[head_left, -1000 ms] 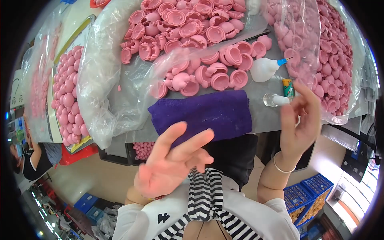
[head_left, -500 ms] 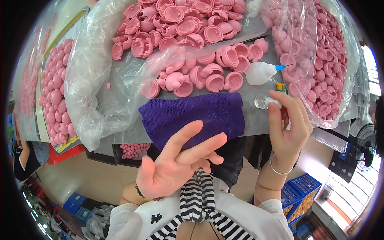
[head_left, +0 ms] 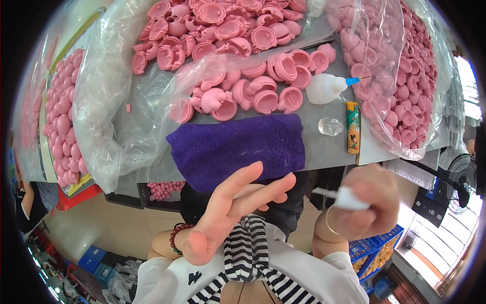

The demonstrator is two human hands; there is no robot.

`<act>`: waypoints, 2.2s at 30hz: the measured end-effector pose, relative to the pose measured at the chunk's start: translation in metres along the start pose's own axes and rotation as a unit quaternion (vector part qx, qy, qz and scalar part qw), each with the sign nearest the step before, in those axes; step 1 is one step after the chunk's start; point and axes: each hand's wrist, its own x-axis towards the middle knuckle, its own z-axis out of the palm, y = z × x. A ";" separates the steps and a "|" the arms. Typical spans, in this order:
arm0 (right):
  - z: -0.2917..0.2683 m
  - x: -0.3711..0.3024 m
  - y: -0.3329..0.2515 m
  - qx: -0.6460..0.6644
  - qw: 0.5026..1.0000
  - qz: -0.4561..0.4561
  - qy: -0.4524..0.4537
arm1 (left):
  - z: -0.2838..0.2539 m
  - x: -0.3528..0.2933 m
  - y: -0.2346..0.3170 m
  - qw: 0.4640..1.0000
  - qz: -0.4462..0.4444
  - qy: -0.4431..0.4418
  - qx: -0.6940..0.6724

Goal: Gluing and joining small pink plastic components on a factory assembly line.

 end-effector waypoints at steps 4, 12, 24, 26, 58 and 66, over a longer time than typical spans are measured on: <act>0.007 0.008 -0.005 -0.004 0.986 0.030 -0.164 | 0.002 0.000 -0.002 1.000 0.002 0.005 -0.011; 0.008 0.005 -0.003 0.034 0.990 0.036 -0.133 | 0.002 0.000 -0.002 1.000 0.008 -0.004 -0.014; 0.006 0.008 -0.005 -0.024 0.996 0.035 -0.084 | 0.003 0.001 0.000 0.998 0.000 -0.009 -0.055; 0.008 0.003 -0.004 0.035 0.992 0.039 -0.113 | 0.001 0.001 0.002 0.998 -0.017 -0.011 -0.063; -0.015 0.021 0.027 -0.288 0.957 0.036 -0.023 | -0.006 -0.003 0.010 0.980 -0.042 0.030 -0.191; -0.010 0.022 0.024 -0.367 0.929 -0.025 -0.042 | -0.013 -0.009 0.010 0.997 0.064 0.042 0.030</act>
